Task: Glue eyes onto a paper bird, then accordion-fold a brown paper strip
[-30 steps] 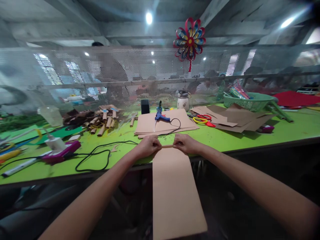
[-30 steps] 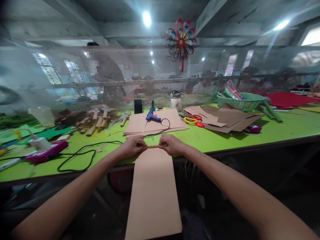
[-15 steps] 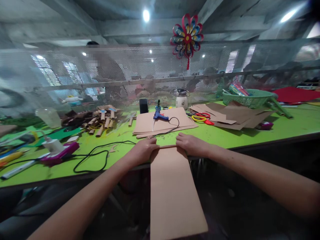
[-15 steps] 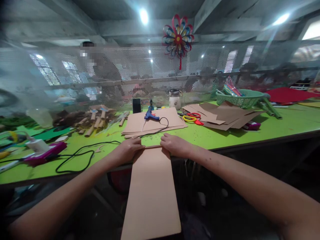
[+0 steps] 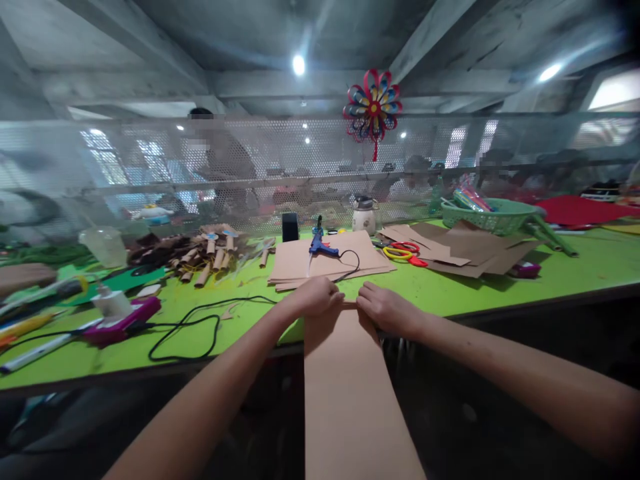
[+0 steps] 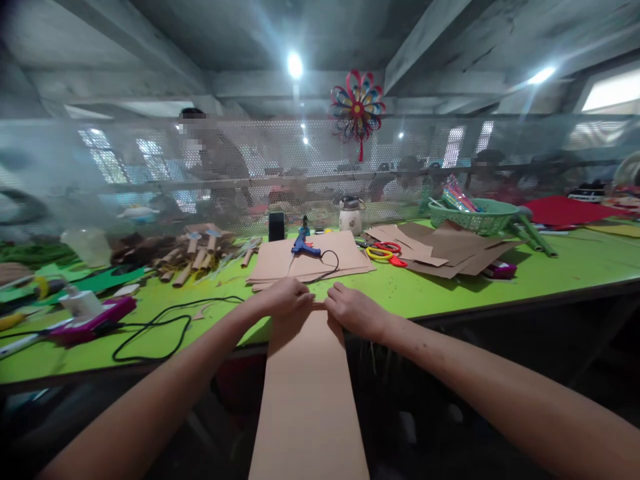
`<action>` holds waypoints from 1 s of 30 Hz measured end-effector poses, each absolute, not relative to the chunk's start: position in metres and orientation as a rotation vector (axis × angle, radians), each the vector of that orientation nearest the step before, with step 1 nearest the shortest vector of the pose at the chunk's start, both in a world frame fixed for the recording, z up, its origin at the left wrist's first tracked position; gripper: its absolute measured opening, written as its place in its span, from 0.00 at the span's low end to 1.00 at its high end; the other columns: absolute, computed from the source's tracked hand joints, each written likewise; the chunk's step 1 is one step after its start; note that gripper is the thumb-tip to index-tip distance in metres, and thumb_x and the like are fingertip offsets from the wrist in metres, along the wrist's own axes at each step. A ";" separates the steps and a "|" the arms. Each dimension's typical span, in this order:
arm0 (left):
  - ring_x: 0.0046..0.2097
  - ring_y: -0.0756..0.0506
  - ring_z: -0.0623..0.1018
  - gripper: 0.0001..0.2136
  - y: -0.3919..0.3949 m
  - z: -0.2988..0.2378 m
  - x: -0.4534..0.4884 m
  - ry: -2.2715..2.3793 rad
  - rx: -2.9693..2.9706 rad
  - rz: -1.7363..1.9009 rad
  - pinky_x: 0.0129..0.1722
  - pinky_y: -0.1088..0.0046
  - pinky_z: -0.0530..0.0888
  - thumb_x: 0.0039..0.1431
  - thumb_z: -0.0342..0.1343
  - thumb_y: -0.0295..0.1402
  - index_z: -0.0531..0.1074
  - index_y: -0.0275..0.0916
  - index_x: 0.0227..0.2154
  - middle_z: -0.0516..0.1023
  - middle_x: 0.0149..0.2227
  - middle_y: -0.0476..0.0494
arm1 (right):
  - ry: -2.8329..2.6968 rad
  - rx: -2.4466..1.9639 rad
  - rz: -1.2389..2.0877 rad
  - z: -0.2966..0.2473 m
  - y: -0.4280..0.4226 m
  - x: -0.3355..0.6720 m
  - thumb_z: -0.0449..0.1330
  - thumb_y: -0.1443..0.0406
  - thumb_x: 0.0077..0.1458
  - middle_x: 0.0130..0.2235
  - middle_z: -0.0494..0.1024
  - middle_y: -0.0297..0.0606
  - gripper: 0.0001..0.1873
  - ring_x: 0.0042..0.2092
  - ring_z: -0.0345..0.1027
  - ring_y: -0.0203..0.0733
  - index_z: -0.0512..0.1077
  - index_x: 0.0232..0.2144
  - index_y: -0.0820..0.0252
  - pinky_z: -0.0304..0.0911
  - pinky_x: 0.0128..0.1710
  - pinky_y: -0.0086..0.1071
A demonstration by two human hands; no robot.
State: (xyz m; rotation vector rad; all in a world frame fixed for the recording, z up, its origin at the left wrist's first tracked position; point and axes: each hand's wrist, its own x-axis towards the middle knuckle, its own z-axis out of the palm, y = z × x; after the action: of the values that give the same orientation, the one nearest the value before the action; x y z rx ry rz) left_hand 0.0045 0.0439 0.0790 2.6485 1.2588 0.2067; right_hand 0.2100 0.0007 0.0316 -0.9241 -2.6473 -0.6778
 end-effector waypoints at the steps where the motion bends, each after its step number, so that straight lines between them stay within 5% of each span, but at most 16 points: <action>1: 0.22 0.52 0.60 0.18 0.045 0.079 0.005 1.219 2.597 0.194 0.22 0.75 0.55 0.57 0.45 0.41 0.70 0.34 0.20 0.64 0.18 0.49 | -2.610 -0.925 -0.680 0.030 0.000 0.211 0.51 0.74 0.57 0.32 0.67 0.43 0.06 0.37 0.55 0.43 0.67 0.30 0.66 0.52 0.33 0.34; 12: 0.24 0.52 0.59 0.16 0.047 0.061 -0.006 1.086 2.244 0.234 0.23 0.77 0.56 0.51 0.49 0.45 0.68 0.35 0.23 0.60 0.20 0.52 | -2.451 -0.951 -0.565 0.022 0.002 0.213 0.51 0.73 0.58 0.32 0.66 0.40 0.08 0.36 0.55 0.40 0.65 0.27 0.63 0.52 0.32 0.32; 18: 0.26 0.50 0.64 0.16 0.049 0.054 -0.005 1.105 2.349 0.273 0.25 0.77 0.59 0.52 0.49 0.43 0.73 0.34 0.28 0.69 0.24 0.49 | -2.400 -0.973 -0.218 0.021 0.013 0.209 0.56 0.63 0.58 0.33 0.70 0.40 0.09 0.37 0.61 0.39 0.70 0.31 0.64 0.55 0.33 0.30; 30: 0.30 0.48 0.70 0.16 0.040 0.047 -0.007 1.061 2.470 0.424 0.28 0.76 0.62 0.57 0.47 0.40 0.74 0.34 0.30 0.75 0.28 0.46 | -2.250 -1.035 0.411 0.025 0.026 0.195 0.54 0.63 0.56 0.26 0.74 0.36 0.12 0.28 0.62 0.34 0.73 0.26 0.65 0.54 0.28 0.27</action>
State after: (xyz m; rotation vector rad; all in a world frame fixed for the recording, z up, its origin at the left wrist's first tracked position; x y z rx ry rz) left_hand -0.0071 0.0404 0.0467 2.4704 1.0608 0.4240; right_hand 0.1954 0.0256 0.0247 -1.0350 -2.2497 0.4114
